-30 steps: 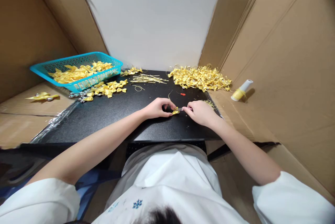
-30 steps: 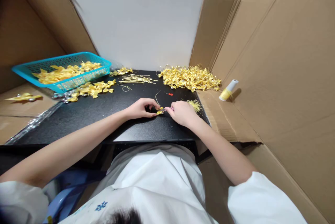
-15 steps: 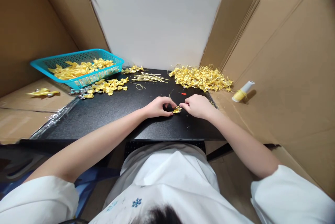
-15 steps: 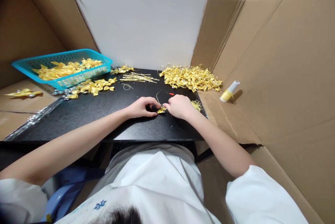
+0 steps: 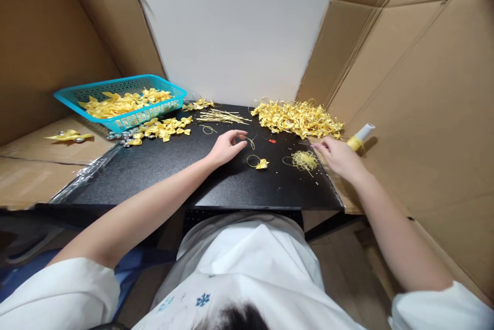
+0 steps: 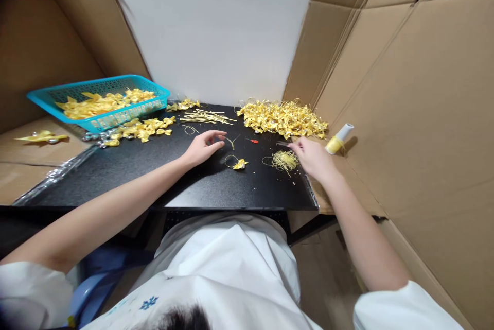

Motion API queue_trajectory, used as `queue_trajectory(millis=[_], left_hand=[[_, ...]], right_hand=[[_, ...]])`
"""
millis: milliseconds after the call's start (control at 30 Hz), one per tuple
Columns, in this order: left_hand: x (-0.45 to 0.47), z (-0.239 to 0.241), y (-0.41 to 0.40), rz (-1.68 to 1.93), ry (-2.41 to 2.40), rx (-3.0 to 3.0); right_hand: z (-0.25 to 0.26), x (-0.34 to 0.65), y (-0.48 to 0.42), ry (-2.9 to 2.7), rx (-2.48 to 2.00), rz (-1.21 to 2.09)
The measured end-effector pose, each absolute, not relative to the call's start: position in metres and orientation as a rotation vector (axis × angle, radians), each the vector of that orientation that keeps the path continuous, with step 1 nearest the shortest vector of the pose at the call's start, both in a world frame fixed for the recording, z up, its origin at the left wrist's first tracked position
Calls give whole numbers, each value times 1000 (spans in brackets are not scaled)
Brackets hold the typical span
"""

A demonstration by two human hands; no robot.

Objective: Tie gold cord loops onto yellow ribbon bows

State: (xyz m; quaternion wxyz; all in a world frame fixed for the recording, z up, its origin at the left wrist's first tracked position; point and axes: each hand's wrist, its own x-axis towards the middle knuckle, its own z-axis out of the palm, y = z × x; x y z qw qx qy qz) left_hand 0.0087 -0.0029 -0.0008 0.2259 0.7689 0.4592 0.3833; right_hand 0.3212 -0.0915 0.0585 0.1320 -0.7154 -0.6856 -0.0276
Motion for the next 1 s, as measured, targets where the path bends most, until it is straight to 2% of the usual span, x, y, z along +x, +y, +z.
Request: queue_trajectory(millis=[100,200,267,400,467,533,667,800,900,1000], left_hand=[[7,1,-1,881,1438,2269],[11,1,-6,578,1301,2473],[15,0,-11,524,1182,2541],[20,1,-18,582,1047,2454],[21,4,-21,681,1011,2370],[22,7,-24,797,982,2327],[25,9,-28,906,932,2378],[28,6,-29,937,861,2441],[29,6,-31,977,840,2450],[29,7,-34,983,801,2444]], right_hand=[[47,365,-103,-1707,-2454,-203],[31,390,-114,-1676,-2635,-277],[22,398,-119,-1731,-2643,-314],[17,399,-118,-1787,-2512,-497],[23,383,-114,-1750,-2365,-489],[32,351,-107,-1812,-2064,-331],[44,259,-92,-2277,-1572,76],[45,202,-82,-2481,-1675,-64],[42,198,-78,-2587,-1709,-146],[37,206,-72,-2651,-1645,-90]])
